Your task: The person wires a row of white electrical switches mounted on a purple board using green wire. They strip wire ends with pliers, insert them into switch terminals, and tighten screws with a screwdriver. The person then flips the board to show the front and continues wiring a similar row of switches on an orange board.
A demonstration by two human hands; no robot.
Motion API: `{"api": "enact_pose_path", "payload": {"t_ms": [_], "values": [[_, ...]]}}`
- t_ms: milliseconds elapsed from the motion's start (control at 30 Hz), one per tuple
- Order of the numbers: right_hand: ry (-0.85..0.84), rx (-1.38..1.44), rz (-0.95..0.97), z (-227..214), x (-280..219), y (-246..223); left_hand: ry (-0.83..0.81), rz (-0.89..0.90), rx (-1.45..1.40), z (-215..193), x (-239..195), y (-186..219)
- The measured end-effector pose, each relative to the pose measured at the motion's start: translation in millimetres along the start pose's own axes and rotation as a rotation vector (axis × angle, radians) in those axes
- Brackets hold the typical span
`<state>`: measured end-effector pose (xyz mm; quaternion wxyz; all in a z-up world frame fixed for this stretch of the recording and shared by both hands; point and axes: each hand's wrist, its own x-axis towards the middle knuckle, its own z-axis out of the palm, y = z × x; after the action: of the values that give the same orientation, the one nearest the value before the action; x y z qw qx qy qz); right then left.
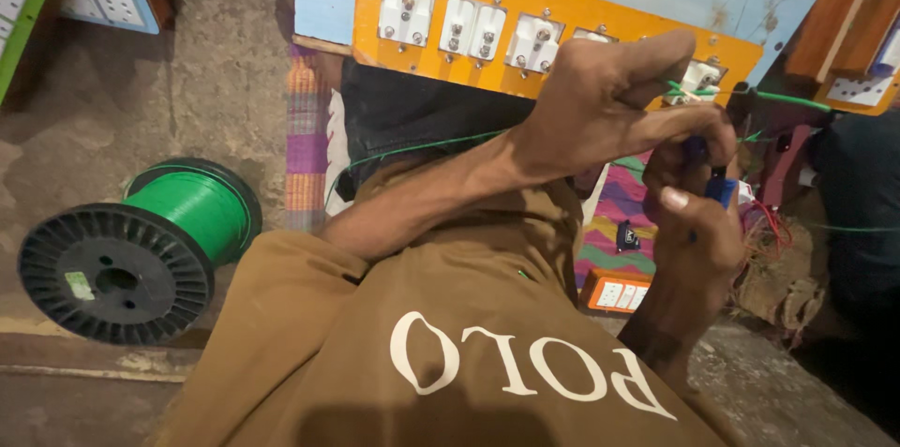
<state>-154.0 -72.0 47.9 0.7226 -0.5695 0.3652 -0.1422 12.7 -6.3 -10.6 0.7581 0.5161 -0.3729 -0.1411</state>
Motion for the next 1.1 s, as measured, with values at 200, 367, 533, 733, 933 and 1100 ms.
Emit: {"api": "enact_pose_path", "payload": {"t_ms": [200,367,533,733,933,1100], "values": [[0.000,0.097,-0.012,-3.3,-3.2,10.8,0.024,-0.003,0.000,3.0,0.1,2.3],[-0.080,0.127,-0.098,-8.4,-2.5,20.1,0.004,0.014,-0.014,-0.8,1.6,4.7],[-0.076,0.141,-0.135,-6.8,-6.2,26.0,-0.016,-0.004,-0.002,-2.1,1.6,4.4],[0.045,0.081,-0.089,-6.9,-8.7,28.6,0.005,0.029,-0.014,0.4,0.2,2.4],[0.037,-0.046,-0.148,3.3,-13.3,6.3,0.034,0.003,0.017,-0.6,4.5,7.6],[-0.038,-0.680,-0.465,-27.6,25.2,-40.6,0.032,-0.089,-0.071,-1.1,0.9,10.4]]}}
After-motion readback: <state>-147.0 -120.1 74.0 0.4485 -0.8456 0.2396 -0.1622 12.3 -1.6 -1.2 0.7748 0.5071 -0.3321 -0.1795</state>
